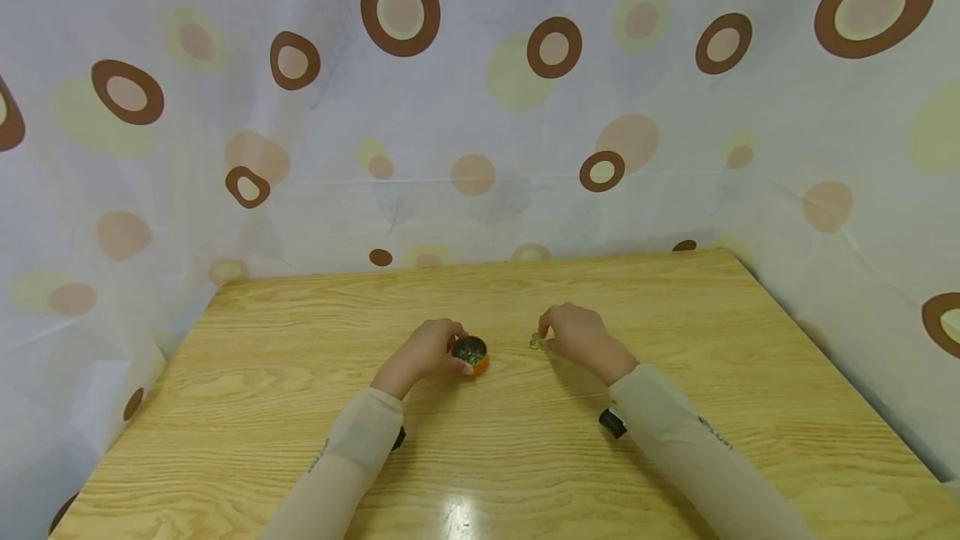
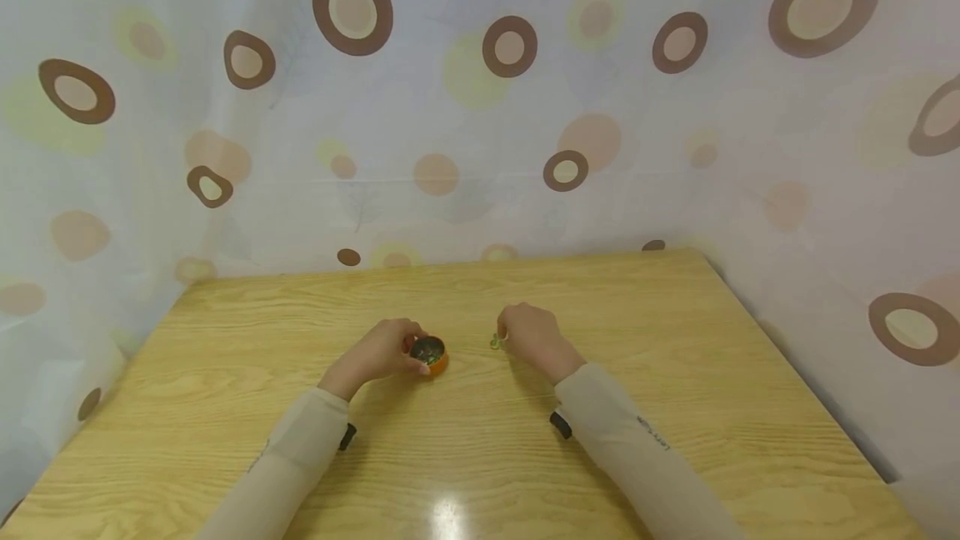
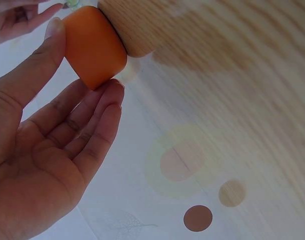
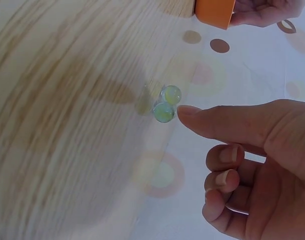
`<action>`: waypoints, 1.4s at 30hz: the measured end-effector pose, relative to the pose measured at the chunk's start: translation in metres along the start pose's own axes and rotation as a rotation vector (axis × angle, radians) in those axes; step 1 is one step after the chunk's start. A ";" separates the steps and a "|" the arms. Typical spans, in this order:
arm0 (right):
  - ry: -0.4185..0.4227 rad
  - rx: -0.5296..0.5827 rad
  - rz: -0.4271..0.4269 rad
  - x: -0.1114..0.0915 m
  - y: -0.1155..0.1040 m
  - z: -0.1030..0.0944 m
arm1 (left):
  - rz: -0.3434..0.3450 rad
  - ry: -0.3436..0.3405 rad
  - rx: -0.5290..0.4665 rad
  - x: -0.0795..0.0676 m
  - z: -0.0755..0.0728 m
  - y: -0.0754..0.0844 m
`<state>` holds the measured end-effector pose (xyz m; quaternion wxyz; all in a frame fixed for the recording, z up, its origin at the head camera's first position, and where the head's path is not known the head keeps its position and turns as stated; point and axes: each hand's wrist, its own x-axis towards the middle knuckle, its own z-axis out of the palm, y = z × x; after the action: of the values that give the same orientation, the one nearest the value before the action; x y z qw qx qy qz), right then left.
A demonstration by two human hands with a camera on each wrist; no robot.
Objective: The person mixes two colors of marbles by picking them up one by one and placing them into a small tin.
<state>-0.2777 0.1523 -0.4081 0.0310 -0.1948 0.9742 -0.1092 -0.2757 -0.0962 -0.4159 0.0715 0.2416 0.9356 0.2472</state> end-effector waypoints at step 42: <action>0.010 -0.017 0.000 0.001 -0.007 0.009 | -0.003 0.016 -0.002 0.000 0.002 0.000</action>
<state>-0.2750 0.1438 -0.4151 0.0242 -0.1946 0.9753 -0.1017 -0.2753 -0.0952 -0.4173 0.0645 0.2379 0.9363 0.2502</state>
